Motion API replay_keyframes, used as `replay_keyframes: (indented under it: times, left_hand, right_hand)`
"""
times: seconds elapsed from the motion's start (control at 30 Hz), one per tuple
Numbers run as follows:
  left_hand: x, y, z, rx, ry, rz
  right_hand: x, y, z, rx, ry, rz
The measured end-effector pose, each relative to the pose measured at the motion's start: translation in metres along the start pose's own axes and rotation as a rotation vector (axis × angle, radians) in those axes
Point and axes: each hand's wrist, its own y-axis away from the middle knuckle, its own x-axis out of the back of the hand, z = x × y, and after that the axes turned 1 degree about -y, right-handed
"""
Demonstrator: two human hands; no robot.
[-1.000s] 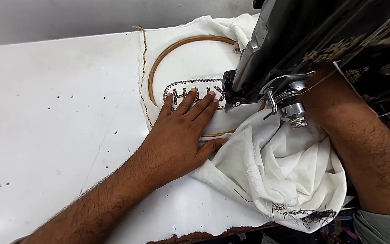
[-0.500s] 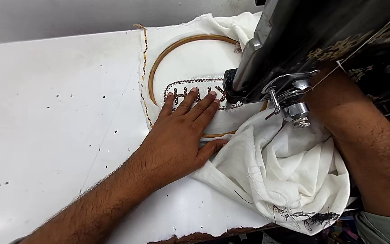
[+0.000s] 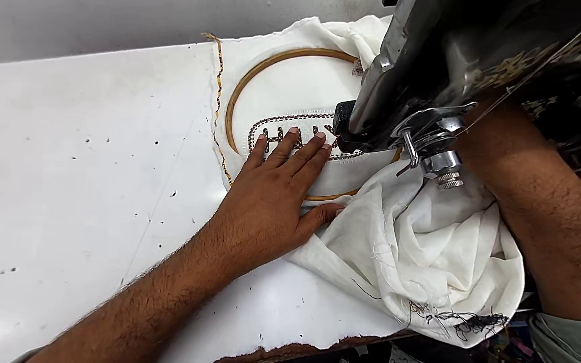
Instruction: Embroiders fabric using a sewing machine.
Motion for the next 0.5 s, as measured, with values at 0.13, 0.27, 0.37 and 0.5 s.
replay_keyframes:
  times: [0.13, 0.27, 0.37, 0.5]
  left_hand:
    - [0.001, 0.000, 0.000, 0.002, 0.006, 0.000]
    - [0.002, 0.000, 0.001, -0.004, 0.017, -0.002]
    - [0.003, 0.001, 0.001, -0.011, 0.001, -0.016]
    - [0.002, 0.001, 0.002, -0.015, 0.005, -0.005]
  right_hand:
    - [0.008, 0.000, -0.019, 0.034, 0.041, 0.155]
    - [0.125, -0.034, -0.118, -0.342, -0.120, -0.412]
    - [0.124, -0.033, -0.120, -0.337, -0.099, -0.387]
    - [0.123, -0.033, -0.116, -0.334, -0.096, -0.402]
